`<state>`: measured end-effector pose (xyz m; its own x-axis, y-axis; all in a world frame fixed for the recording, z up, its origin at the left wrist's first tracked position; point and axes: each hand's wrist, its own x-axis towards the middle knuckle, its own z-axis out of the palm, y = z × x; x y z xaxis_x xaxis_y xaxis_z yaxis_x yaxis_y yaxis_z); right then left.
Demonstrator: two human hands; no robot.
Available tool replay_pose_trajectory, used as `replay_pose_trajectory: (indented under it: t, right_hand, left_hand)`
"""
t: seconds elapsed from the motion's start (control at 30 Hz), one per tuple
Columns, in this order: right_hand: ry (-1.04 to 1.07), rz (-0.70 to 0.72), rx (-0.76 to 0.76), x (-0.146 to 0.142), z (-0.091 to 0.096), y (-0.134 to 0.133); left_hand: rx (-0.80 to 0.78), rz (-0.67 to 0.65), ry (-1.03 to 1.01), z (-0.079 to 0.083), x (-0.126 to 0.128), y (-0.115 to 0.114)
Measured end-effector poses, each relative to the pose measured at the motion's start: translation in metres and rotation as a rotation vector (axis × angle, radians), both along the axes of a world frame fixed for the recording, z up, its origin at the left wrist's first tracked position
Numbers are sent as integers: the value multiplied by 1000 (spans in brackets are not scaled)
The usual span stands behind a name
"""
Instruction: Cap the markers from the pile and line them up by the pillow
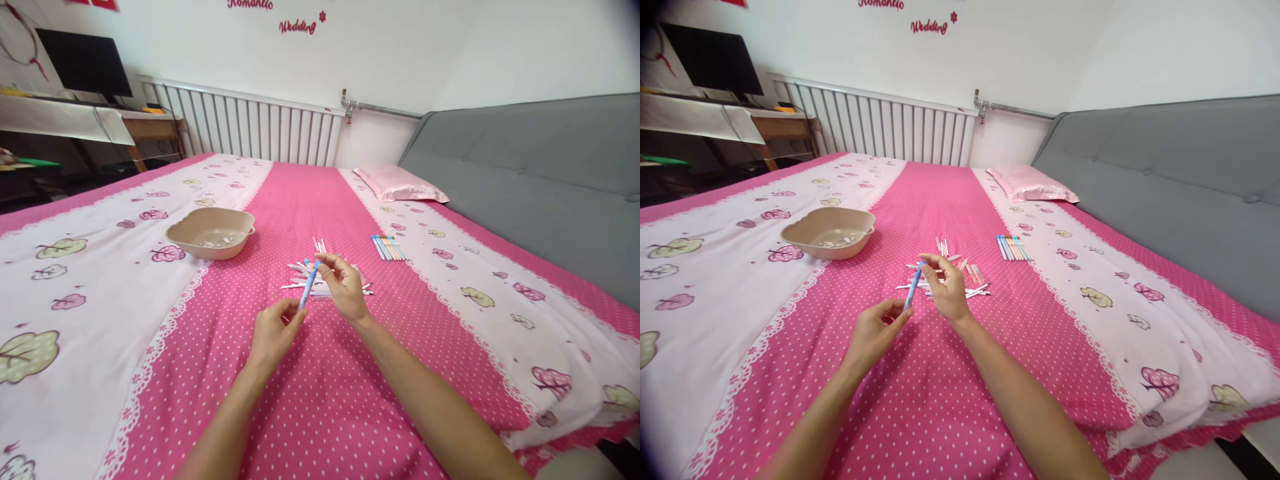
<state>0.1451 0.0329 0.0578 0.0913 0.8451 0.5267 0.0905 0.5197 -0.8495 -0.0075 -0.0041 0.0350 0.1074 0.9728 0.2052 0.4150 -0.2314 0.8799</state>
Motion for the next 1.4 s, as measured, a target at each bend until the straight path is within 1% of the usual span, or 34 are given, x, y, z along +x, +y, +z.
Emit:
replay_pose_trajectory:
  t: [0.13, 0.47, 0.73, 0.97, 1.17, 1.4]
  right_hand:
    - [27, -4, 15, -1, 0, 0]
    - [8, -38, 22, 0, -1, 1]
    - [-1, -44, 12, 0, -2, 3]
    - [-6, -50, 4, 1, -3, 3]
    - [-24, -15, -9, -1, -3, 1]
    - [-96, 31, -1, -2, -2, -4]
  left_hand:
    - [5, 6, 8, 0, 0, 0]
    - [20, 10, 30, -2, 0, 0]
    - [0, 13, -11, 0, 1, 0]
    - [14, 5, 16, 0, 1, 0]
    - [15, 1, -4, -1, 0, 0]
    - [-27, 4, -43, 1, 0, -1]
